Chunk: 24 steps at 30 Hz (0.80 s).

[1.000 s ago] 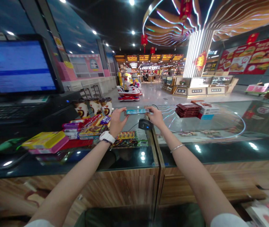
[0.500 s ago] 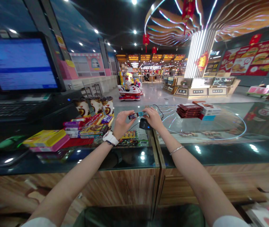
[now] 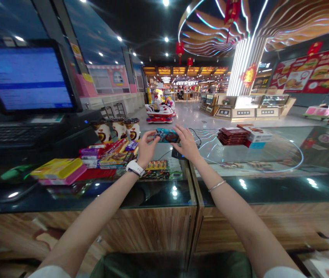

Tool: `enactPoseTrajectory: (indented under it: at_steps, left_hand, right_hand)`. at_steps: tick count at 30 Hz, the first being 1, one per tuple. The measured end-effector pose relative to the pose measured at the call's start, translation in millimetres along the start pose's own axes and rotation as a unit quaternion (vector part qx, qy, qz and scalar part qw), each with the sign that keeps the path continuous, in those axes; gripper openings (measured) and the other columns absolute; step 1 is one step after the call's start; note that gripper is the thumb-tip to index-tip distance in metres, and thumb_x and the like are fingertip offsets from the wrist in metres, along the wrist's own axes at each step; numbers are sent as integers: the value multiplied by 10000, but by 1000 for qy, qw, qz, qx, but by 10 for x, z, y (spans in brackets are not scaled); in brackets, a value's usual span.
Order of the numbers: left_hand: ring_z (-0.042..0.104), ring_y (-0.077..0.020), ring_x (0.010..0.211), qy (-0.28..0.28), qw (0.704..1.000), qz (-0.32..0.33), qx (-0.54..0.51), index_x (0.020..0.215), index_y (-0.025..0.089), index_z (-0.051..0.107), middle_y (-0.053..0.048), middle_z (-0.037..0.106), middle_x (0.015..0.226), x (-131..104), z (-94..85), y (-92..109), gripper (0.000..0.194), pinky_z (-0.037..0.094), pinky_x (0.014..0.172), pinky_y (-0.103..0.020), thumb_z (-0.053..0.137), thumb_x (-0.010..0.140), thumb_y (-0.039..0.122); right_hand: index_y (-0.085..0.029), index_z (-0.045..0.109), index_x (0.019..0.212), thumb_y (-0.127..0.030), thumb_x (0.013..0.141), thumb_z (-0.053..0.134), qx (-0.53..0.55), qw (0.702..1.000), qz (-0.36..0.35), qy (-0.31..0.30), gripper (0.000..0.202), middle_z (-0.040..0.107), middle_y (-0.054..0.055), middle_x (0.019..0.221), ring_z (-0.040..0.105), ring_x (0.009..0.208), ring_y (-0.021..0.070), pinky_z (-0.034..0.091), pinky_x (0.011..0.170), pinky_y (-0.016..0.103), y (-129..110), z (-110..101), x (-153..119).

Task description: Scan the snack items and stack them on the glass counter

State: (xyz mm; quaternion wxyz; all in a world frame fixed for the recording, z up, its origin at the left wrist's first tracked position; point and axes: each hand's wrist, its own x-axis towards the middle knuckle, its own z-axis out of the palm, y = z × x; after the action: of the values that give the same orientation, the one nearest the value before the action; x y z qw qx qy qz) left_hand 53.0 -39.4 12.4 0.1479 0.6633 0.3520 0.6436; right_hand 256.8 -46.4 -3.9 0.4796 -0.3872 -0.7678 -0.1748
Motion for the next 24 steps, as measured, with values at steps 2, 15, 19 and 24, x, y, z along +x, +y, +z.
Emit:
enactPoseTrajectory:
  at_steps: [2,15,19,24]
  left_hand:
    - [688,-192,957,18,996,-60,-63,1046,182,637,-77,714,1054,42,8,-64,266,562,840,-323,726,812,271]
    - [670,-152,825,-13,957,-236,-167,964,169,604,-59,693,933,2,37,-127,362,538,739,-276,784,745,393]
    - [669,-169,894,19,976,-193,-100,1080,181,549,-79,676,1024,21,27,-154,352,544,782,-301,708,837,380]
    - [615,-226,1139,-18,995,47,90,1270,199,507,-127,599,1291,-4,-66,-85,449,490,1009,-404,667,883,363]
  right_hand:
    - [-254,399,1498,-311,857,677,-18,999,-21,-23,701,431,116,1559,364,1464,316,272,1211,595,-31,-7,-2]
    - [-258,645,1281,-124,894,554,-58,997,-30,-36,419,631,75,1386,543,1343,279,362,1190,578,17,21,-12]
    - [-262,660,1261,-185,948,525,-45,998,-31,-34,349,673,65,1330,600,1283,259,416,1163,534,13,29,-8]
    - [-241,624,1305,-203,981,480,-51,998,0,-19,357,675,92,1322,614,1252,257,414,1145,524,31,-16,11]
